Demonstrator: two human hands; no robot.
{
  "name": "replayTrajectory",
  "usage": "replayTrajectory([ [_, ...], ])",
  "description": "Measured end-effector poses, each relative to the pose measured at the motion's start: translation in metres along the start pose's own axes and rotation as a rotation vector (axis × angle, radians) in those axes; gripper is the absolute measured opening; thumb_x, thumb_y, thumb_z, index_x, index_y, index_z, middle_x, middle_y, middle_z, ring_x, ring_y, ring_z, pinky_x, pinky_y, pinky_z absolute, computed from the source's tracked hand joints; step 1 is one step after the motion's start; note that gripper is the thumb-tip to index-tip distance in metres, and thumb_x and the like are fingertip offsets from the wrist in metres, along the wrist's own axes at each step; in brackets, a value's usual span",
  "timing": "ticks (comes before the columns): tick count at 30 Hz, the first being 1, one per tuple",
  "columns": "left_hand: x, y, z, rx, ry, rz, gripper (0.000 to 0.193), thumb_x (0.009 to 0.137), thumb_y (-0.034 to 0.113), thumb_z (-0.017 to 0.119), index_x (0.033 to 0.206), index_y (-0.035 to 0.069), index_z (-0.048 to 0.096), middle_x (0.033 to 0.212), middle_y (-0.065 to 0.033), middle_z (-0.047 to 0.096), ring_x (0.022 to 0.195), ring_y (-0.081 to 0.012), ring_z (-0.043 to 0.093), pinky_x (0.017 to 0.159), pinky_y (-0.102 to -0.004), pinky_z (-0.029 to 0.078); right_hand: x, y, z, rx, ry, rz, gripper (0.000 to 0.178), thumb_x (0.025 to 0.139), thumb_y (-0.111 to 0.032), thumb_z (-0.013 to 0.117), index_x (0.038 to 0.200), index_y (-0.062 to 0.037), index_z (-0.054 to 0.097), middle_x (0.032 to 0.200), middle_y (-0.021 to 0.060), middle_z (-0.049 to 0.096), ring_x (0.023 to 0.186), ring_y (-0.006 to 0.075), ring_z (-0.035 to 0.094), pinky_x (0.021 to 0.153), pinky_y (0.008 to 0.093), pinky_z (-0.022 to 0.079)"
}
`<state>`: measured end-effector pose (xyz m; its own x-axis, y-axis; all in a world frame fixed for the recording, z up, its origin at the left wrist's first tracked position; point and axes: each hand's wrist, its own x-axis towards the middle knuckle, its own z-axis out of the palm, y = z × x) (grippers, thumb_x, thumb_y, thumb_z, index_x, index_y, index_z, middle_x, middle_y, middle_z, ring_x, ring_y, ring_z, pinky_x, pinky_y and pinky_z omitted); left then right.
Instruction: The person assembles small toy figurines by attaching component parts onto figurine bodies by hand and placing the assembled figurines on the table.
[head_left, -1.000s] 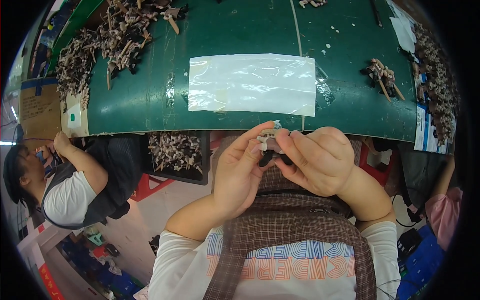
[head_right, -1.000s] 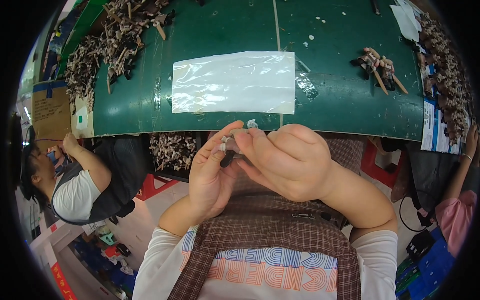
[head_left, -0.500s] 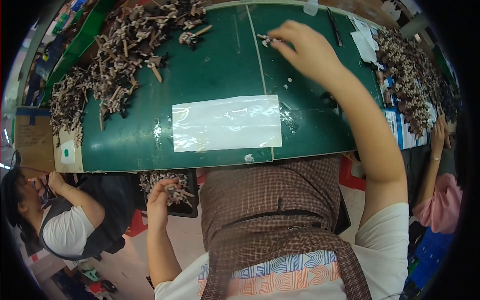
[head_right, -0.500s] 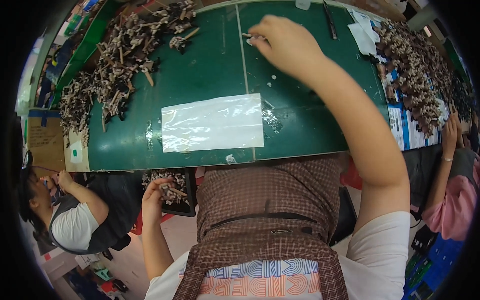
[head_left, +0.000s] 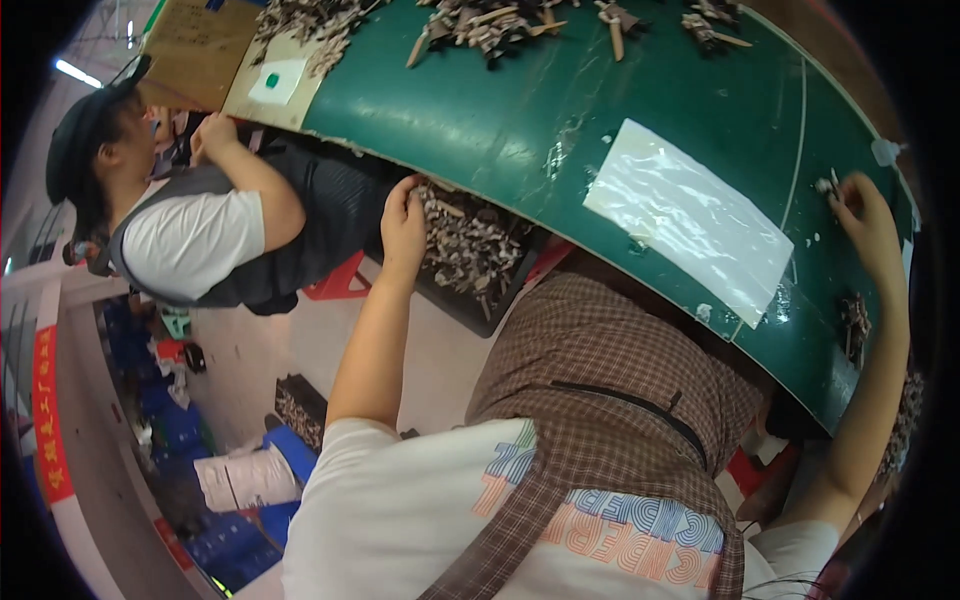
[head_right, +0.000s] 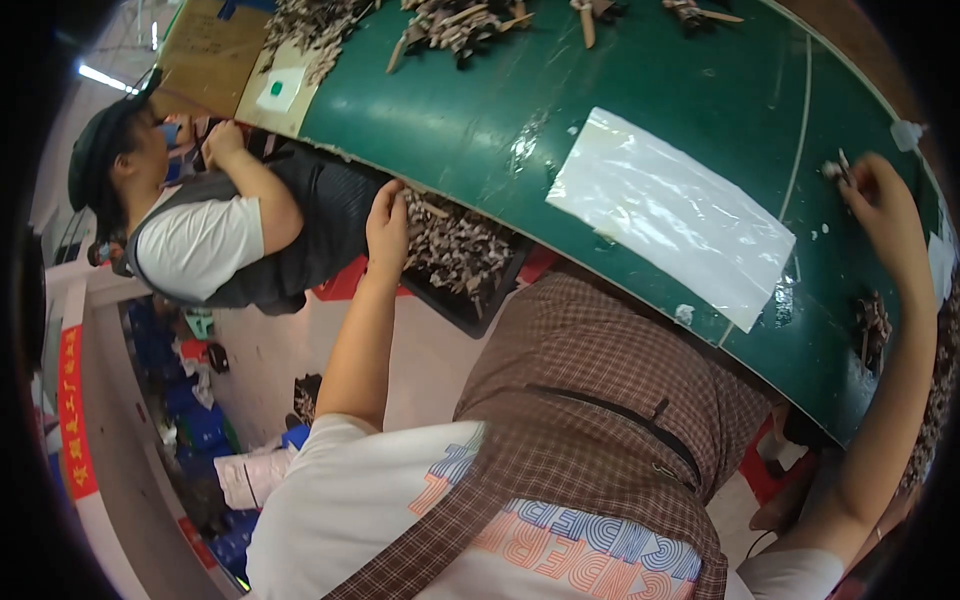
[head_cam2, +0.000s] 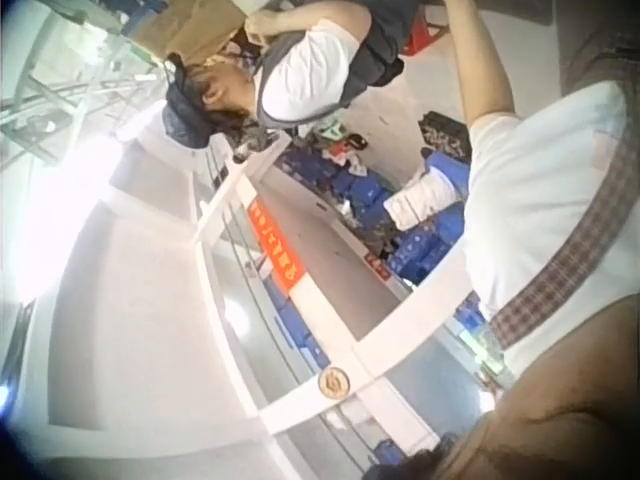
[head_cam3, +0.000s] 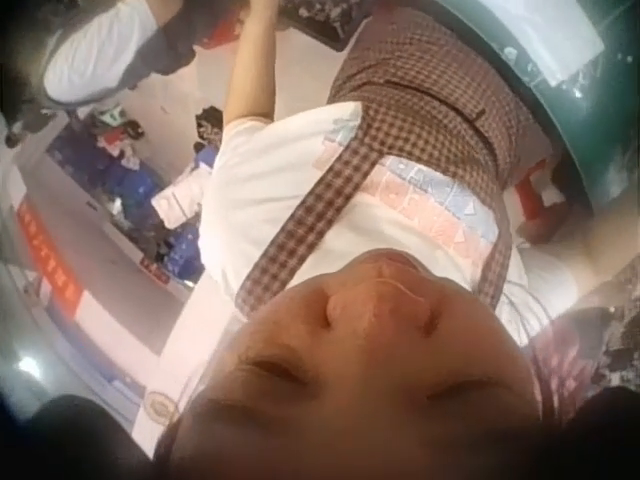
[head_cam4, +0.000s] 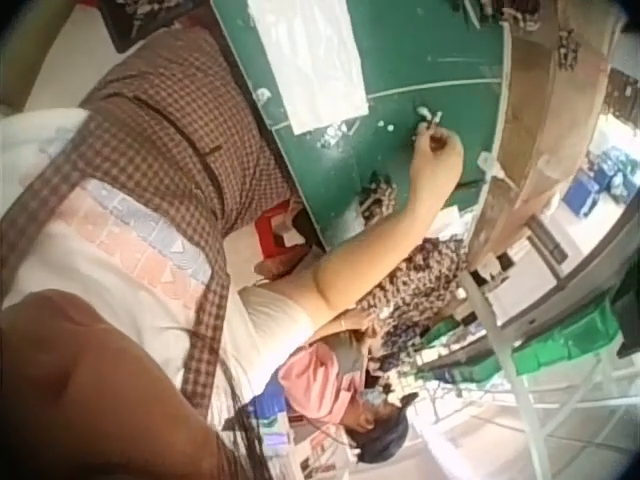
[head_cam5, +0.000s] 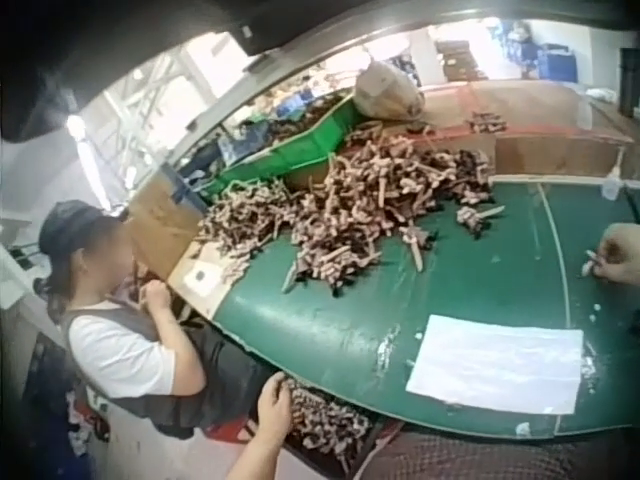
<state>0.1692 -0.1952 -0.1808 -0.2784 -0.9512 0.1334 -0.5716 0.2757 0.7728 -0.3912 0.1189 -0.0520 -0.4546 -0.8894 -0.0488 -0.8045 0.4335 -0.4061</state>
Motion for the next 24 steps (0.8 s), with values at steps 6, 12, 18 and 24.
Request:
replayTrajectory([
  [6, -0.051, -0.032, -0.01, -0.136, 0.268, -0.171, 0.021, 0.095, 0.008, 0.048, 0.107, 0.0, 0.064, 0.11, -0.0136, 0.064, 0.103, -0.0244, 0.061, 0.091, -0.0328, 0.046, -0.085, 0.004, -0.01, 0.315, 0.062, 0.119, 0.007, 0.095, -0.006, 0.058, 0.097, -0.0024, 0.052, 0.085, -0.0029, 0.05, 0.08, 0.005, 0.047, 0.072, 0.0179, 0.037],
  [12, -0.127, -0.021, 0.039, 0.559, 0.146, 0.334, 0.035, 0.082, 0.003, 0.056, 0.116, 0.001, 0.059, 0.118, -0.0201, 0.059, 0.115, -0.0333, 0.054, 0.103, -0.0417, 0.04, -0.153, -0.014, -0.015, 0.534, 0.262, 0.198, 0.012, 0.096, -0.011, 0.059, 0.105, -0.0031, 0.06, 0.085, -0.0036, 0.055, 0.076, 0.0042, 0.049, 0.071, 0.0175, 0.04],
  [18, -0.13, 0.115, 0.037, 0.278, 0.08, 0.757, 0.053, 0.084, 0.001, 0.057, 0.133, -0.007, 0.039, 0.142, -0.0272, 0.029, 0.132, -0.0436, 0.026, 0.112, -0.0517, 0.021, -0.157, -0.035, -0.024, 0.635, 0.695, 0.317, 0.019, 0.088, -0.019, 0.071, 0.095, -0.0016, 0.07, 0.082, -0.0004, 0.065, 0.075, 0.0057, 0.057, 0.066, 0.0199, 0.045],
  [24, -0.153, 0.343, 0.167, -0.075, -0.585, 1.083, 0.072, 0.073, 0.015, 0.075, 0.136, 0.003, 0.044, 0.137, -0.0184, 0.045, 0.126, -0.0374, 0.041, 0.105, -0.0475, 0.032, -0.182, -0.037, -0.035, 0.742, 0.837, 0.375, 0.018, 0.088, -0.021, 0.072, 0.095, -0.0042, 0.072, 0.075, -0.0028, 0.063, 0.066, 0.0031, 0.053, 0.061, 0.0175, 0.039],
])
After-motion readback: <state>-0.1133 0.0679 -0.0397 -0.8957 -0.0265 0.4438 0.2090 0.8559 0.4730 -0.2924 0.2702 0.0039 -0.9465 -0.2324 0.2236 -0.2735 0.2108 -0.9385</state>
